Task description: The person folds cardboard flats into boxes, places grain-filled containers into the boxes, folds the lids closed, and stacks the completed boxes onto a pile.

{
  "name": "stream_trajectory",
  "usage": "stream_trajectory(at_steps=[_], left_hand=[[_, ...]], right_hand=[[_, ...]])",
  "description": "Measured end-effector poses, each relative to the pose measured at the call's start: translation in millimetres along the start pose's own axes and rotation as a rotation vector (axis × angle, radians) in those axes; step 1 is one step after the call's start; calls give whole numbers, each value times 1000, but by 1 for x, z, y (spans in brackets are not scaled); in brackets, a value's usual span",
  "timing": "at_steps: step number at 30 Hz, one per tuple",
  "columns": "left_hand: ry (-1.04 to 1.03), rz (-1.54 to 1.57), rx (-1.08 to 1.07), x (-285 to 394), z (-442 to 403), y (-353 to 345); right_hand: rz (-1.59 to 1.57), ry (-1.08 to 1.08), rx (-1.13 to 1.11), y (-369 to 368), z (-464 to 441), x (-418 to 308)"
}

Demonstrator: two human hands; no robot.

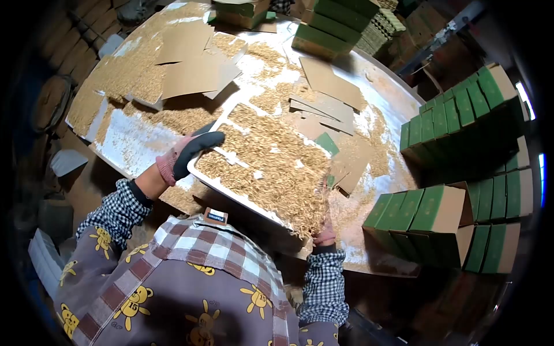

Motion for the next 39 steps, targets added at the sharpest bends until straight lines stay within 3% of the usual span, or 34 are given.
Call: stream_trajectory(at_steps=[3,5,7,9,11,13,14,15,17,19,20,21,23,25,26,28,29,31,32,33,34,36,37,39], left_hand=[[269,201,39,14,-22,-10],[457,-107,-106,23,-27,-14],[196,-933,-177,-26,-31,-14],[312,-1357,-313,-27,-40,-37],[395,-1556,-476,-24,-55,-59],[175,-1553,-645,-7,-56,-62],[-73,-1277,-344,-12,-50,-54],[-138,-1030,-27,-15,-54,-40],[56,-989,187,-46,-82,25],[136,-1740,329,-76,-112,92],[362,-1821,239,-100,-119,122],[270,-1952,426,-197,-130,168],[521,-1512,135,-201,-142,207],[284,-1370,283,-150,-140,191],[-36,-1274,451,-130,-134,176],[-384,-1242,586,-46,-114,111],[-599,-1145,510,-4,-96,66],[-717,-1050,-109,12,-62,-10],[-342,-823,-353,-41,-54,-51],[-596,-1273,-619,-24,-53,-63],[-531,-1302,-765,-35,-53,-73],[-468,-1310,-823,-35,-54,-83],[-394,-1280,-890,-40,-51,-85],[-175,-1131,-1000,-38,-59,-80]], right_hand=[[53,58,-11,5,-1,6],[70,86,-29,7,-6,9],[539,199,-53,5,-17,-7],[230,183,-112,-13,-20,-45],[382,182,-130,-9,-27,-42],[274,112,-52,-19,-29,-43],[289,116,-13,-26,-29,-46],[303,119,27,-34,-29,-49],[333,-101,257,-32,-24,-10],[358,-54,321,-47,-23,-17],[343,-66,339,-49,-24,-17],[329,-81,358,-49,-23,-14],[391,148,252,-70,-32,-45],[230,60,347,-56,-27,-11],[162,-66,407,-52,-18,-3],[88,-243,519,-53,-11,12],[-90,-154,507,-51,-21,19],[-286,-48,463,-49,-42,9],[-310,-53,445,-50,-49,-6],[-277,-24,424,-49,-49,-7],[-174,36,408,-43,-47,-5],[171,269,408,-24,-51,8],[-242,-32,407,-30,-46,8],[-495,-62,454,-32,-42,14]])
Point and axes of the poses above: each hand's wrist, its own z-axis away from the middle knuckle, its own y-axis out of the back of the hand, x = y × z, the point moved 1 cm from there along -z, towards the middle knuckle, and after that the axes turned 11 degrees about -z, right-handed, at the moved point
